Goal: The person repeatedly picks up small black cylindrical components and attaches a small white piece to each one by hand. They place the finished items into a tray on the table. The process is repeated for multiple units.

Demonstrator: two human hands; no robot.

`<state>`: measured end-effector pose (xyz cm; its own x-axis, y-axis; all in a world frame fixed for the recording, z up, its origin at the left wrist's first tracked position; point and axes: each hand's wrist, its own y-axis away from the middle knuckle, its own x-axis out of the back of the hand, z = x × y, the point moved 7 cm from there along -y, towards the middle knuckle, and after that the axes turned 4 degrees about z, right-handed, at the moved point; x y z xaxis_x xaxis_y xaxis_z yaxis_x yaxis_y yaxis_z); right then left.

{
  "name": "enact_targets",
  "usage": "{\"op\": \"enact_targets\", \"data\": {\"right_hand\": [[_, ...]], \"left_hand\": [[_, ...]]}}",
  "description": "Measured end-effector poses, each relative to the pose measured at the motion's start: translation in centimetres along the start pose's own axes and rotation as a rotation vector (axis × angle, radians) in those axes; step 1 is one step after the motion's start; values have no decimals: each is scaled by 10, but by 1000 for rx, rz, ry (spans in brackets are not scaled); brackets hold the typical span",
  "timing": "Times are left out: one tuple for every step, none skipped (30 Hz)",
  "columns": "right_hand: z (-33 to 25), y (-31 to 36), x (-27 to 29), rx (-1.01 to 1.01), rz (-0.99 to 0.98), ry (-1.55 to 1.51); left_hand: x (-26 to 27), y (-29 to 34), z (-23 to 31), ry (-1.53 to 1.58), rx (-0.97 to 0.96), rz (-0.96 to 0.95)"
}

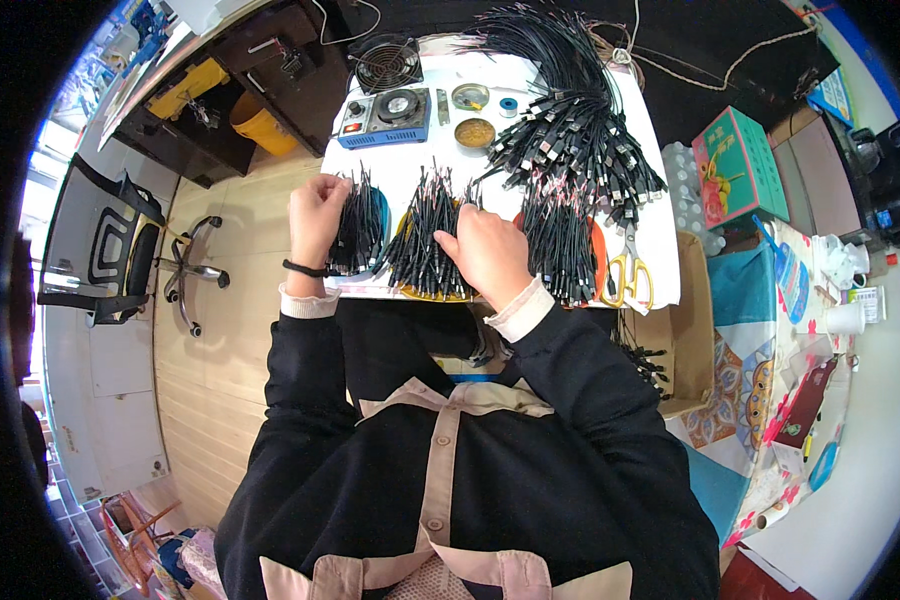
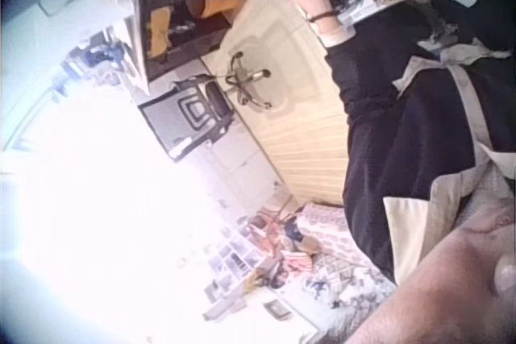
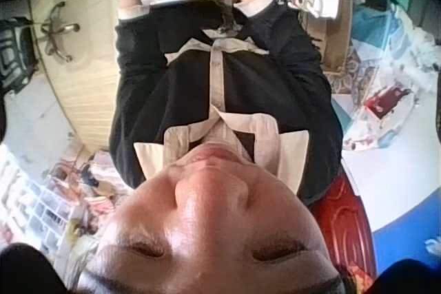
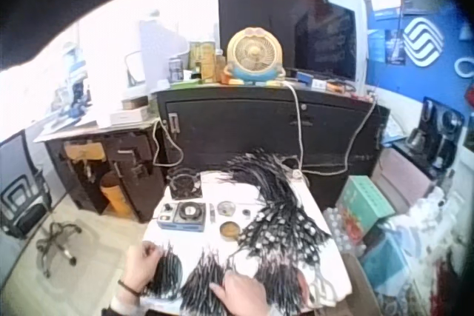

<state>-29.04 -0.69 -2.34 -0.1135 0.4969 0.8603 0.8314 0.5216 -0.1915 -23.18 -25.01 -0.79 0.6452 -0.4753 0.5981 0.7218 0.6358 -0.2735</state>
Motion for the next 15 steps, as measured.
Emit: {"op": "enact_targets", "data": {"right_hand": [[0, 1, -1, -2, -3, 0], [-1, 1, -3, -4, -2, 0], [-1, 1, -3, 3, 9, -9], [-1, 1, -4, 5, 13, -19], [1, 0, -8, -15, -27, -27], [4, 0, -9, -36, -26, -74], [7, -1, -10, -58, -23, -121], [11, -2, -12, -93, -32, -162], [14, -3, -14, -124, -38, -218], [17, -4, -14, -144, -34, -240], [20, -4, -15, -165, -30, -262], [24, -4, -17, -195, -38, -280], [25, -5, -16, -199, -11, -294], [26, -6, -16, -193, 1, -278], [26, -6, -16, -186, 15, -261]], "left_hand": [[8, 3, 7, 75, -34, 54], [17, 6, 14, 150, -67, 108], [25, 9, 24, 48, -163, 118], [28, 14, 27, 296, -134, 101], [28, 20, 29, 524, -72, 77], [28, 26, 30, 751, -12, 52], [29, 33, 35, 740, -2, -43], [28, 42, 37, 851, 71, -102], [26, 51, 41, 973, 110, -163], [23, 60, 45, 1096, 150, -223], [17, 70, 48, 1150, 209, -266], [14, 78, 51, 1155, 221, -294], [11, 86, 52, 1160, 254, -321], [8, 93, 52, 1160, 295, -349], [6, 99, 52, 1171, 328, -356]]}}
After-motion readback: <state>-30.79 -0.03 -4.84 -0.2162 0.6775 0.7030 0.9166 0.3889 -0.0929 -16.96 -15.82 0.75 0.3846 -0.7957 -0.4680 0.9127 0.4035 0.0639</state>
